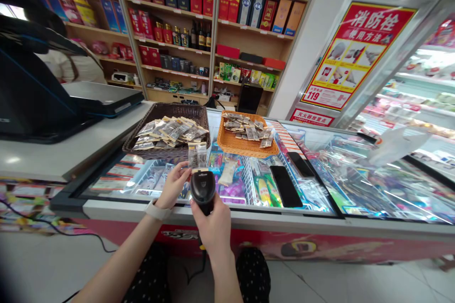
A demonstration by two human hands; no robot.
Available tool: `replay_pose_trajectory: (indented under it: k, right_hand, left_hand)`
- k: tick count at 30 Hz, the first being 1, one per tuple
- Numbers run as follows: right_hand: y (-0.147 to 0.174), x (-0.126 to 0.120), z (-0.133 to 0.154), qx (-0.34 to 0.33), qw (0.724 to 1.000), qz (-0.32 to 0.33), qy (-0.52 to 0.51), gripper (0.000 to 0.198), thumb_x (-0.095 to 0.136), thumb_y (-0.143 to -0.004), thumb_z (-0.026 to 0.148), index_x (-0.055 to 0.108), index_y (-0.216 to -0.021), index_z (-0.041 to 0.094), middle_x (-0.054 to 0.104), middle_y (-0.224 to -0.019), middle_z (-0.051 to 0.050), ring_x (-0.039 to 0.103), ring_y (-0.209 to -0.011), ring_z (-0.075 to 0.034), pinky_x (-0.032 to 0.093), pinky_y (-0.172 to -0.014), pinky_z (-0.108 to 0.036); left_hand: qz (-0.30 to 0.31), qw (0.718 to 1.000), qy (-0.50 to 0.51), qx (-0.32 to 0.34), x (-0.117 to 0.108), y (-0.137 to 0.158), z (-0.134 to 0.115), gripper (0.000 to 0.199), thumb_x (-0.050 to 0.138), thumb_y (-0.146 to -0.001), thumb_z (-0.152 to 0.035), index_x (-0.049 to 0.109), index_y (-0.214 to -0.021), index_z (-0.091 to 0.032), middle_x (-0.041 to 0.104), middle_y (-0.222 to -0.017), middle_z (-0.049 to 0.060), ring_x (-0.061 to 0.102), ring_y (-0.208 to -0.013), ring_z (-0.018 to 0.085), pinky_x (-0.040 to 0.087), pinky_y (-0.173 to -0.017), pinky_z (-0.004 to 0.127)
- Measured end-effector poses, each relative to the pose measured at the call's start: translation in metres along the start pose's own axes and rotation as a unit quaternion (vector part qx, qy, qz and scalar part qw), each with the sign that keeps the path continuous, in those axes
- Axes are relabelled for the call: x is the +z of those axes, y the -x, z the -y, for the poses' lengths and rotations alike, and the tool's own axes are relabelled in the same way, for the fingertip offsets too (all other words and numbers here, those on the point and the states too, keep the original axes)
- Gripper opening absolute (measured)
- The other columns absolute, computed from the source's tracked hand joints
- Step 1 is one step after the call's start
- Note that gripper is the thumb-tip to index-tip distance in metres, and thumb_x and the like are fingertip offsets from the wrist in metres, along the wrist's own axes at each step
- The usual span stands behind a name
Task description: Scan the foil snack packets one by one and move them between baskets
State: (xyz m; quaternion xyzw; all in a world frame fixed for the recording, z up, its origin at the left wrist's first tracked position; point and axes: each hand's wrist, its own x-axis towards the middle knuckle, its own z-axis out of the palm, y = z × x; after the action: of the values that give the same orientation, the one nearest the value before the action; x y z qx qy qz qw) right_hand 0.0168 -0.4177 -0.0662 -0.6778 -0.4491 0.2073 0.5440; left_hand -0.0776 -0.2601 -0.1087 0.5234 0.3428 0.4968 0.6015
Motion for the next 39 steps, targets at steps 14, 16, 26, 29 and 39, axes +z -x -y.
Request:
replay_pose_trajectory:
  k: [14, 16, 26, 29, 39]
  right_hand:
    - [0.000, 0.006, 0.000, -0.002, 0.999, -0.024, -0.041, 0.034, 0.071, -0.082, 0.047, 0.077, -0.096, 0.017, 0.081, -0.084, -0.009, 0.075, -0.078, -0.029, 0.055, -0.072, -0.033]
    - [-0.003, 0.008, 0.000, -0.009, 0.997, -0.029, -0.064, 0.035, 0.070, -0.082, 0.047, 0.077, -0.098, 0.017, 0.081, -0.085, -0.009, 0.074, -0.078, -0.028, 0.055, -0.072, -0.033]
    - [-0.003, 0.021, 0.015, -0.049, 0.989, 0.000, -0.138, 0.036, 0.071, -0.083, 0.051, 0.076, -0.093, 0.017, 0.078, -0.080, -0.007, 0.070, -0.072, -0.025, 0.052, -0.066, -0.030]
    - [0.000, 0.022, 0.017, -0.042, 0.990, 0.017, -0.133, 0.034, 0.070, -0.083, 0.049, 0.076, -0.093, 0.017, 0.079, -0.080, -0.007, 0.069, -0.070, -0.025, 0.050, -0.065, -0.030]
    - [-0.003, 0.008, 0.012, -0.029, 0.992, 0.021, -0.119, 0.033, 0.071, -0.082, 0.048, 0.076, -0.092, 0.017, 0.076, -0.077, -0.006, 0.067, -0.070, -0.024, 0.049, -0.065, -0.030]
  left_hand:
    - [-0.027, 0.999, 0.016, 0.044, 0.004, 0.001, -0.009, 0.047, 0.075, -0.076, -0.049, 0.057, -0.106, -0.017, 0.067, -0.068, 0.000, 0.059, -0.058, 0.013, 0.047, -0.059, 0.025]
    - [-0.048, 0.996, 0.019, 0.070, 0.002, -0.005, -0.021, 0.048, 0.075, -0.077, -0.051, 0.058, -0.106, -0.017, 0.066, -0.069, 0.000, 0.059, -0.059, 0.013, 0.047, -0.059, 0.025]
    - [-0.196, 0.942, -0.235, 0.138, -0.093, -0.111, -0.126, 0.050, 0.059, -0.083, -0.044, 0.070, -0.118, -0.009, 0.068, -0.073, 0.005, 0.060, -0.063, 0.018, 0.044, -0.059, 0.026]
    - [-0.197, 0.871, -0.439, 0.098, -0.112, -0.125, -0.128, 0.042, 0.053, -0.086, -0.030, 0.073, -0.118, -0.013, 0.076, -0.090, 0.012, 0.068, -0.084, 0.027, 0.050, -0.071, 0.031]
    - [-0.158, 0.772, -0.613, 0.063, -0.114, -0.112, -0.123, 0.044, 0.046, -0.095, -0.033, 0.065, -0.132, -0.018, 0.075, -0.107, 0.016, 0.070, -0.097, 0.032, 0.049, -0.081, 0.035]
